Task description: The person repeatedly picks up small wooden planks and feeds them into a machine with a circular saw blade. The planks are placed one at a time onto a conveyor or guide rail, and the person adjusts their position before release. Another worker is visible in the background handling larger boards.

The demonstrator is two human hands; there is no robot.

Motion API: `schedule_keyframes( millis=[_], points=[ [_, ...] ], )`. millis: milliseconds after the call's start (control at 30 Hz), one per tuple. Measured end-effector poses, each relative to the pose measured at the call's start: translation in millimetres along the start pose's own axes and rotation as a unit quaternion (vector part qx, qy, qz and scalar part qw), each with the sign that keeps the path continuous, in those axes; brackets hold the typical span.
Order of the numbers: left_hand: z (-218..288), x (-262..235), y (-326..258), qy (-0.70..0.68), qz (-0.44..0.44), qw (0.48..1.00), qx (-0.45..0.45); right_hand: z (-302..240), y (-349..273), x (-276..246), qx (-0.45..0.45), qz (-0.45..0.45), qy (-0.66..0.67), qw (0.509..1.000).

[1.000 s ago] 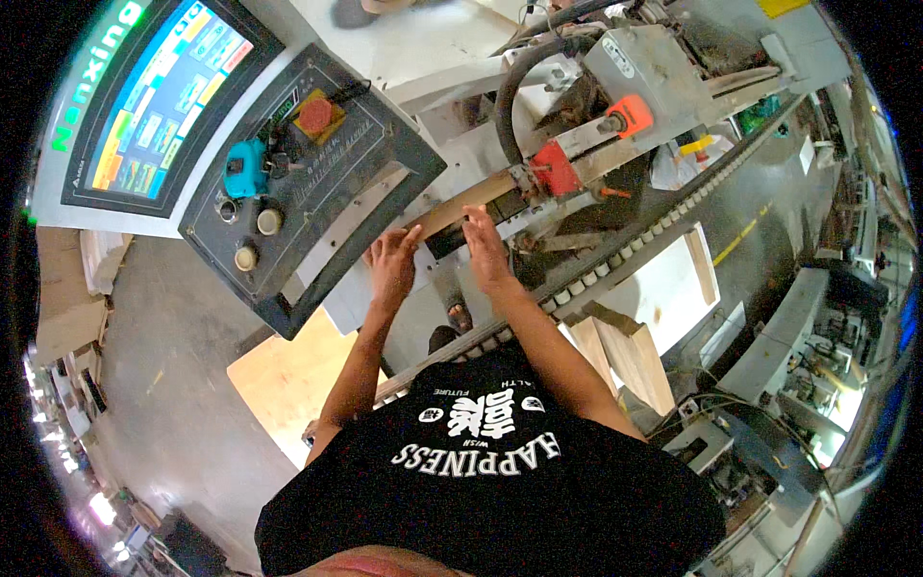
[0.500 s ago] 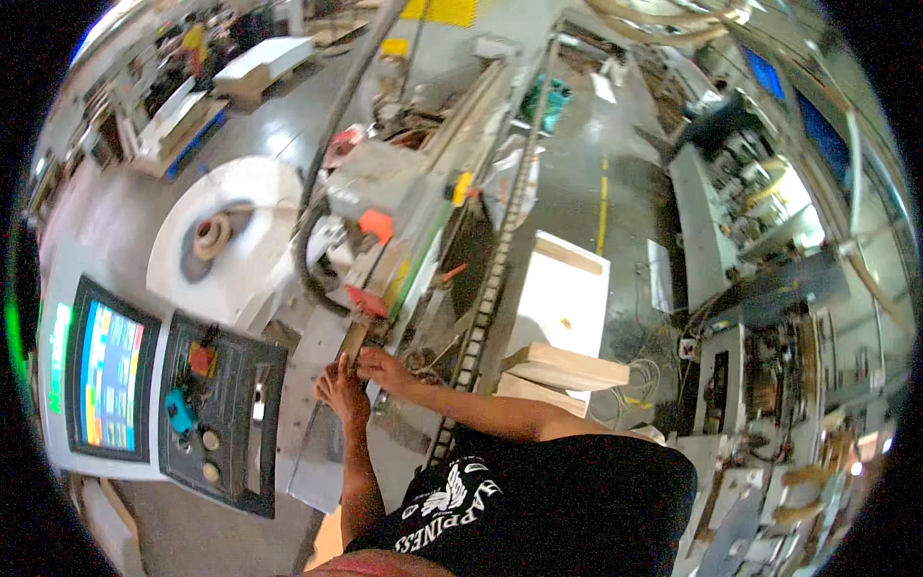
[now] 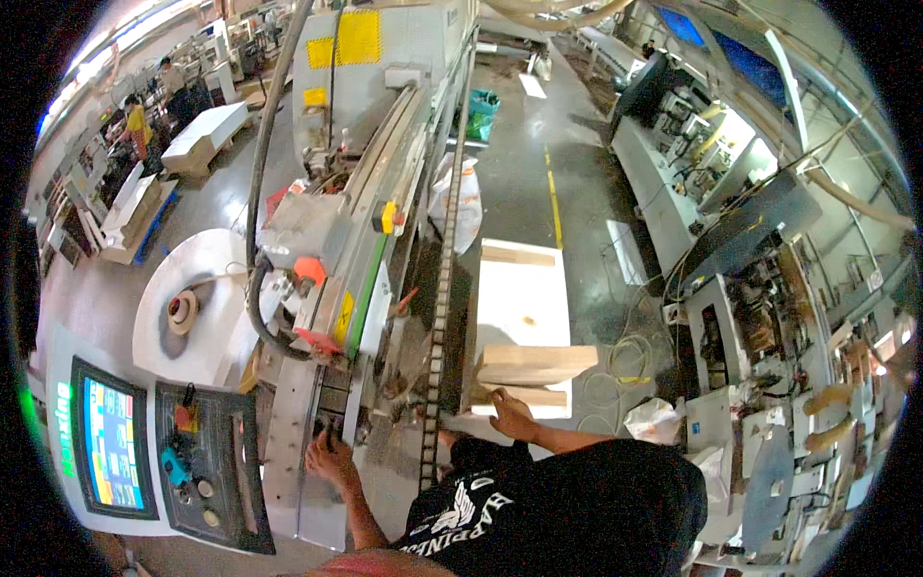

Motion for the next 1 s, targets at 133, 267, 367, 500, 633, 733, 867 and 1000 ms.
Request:
schedule_keyframes(
  millis=[133, 267, 367, 500, 633, 733, 867, 1000],
  points=[
    [17, -24, -36, -0.027, -0.115, 0.991, -0.061, 62, -14, 16, 0.078, -0.012, -0.093, 0.993],
    [21, -31, -36, -0.058, -0.102, 0.991, -0.065, 71, 5, 24, 0.103, -0.059, -0.125, 0.985],
    [49, -28, -24, -0.089, -0.077, 0.993, -0.026, 89, 21, 34, 0.087, -0.018, -0.158, 0.983],
    [85, -29, 0, -0.152, -0.072, 0.984, 0.060, 87, 17, 35, 0.037, 0.039, -0.193, 0.980],
    [147, -37, 4, -0.247, -0.136, 0.942, 0.184, 48, 5, 6, -0.033, 0.095, -0.186, 0.977],
    [206, -67, 7, -0.246, -0.169, 0.904, 0.306, -32, -14, -31, -0.164, 0.145, -0.174, 0.960],
    [231, -58, -13, -0.171, -0.212, 0.881, 0.386, -125, -20, -57, -0.233, 0.075, -0.103, 0.964],
    [195, -27, -25, -0.139, -0.285, 0.897, 0.308, -171, 0, -55, -0.265, 0.050, -0.067, 0.961]
  ],
)
Point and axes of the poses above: each hand's wrist, its own y-axis towards the middle knuckle, its own x-axis out of the palm, z = x × y, the point moved 4 cm from there along y, towards the middle knuckle, and after that the axes turned 3 degrees about x, right-handed, at the moved point
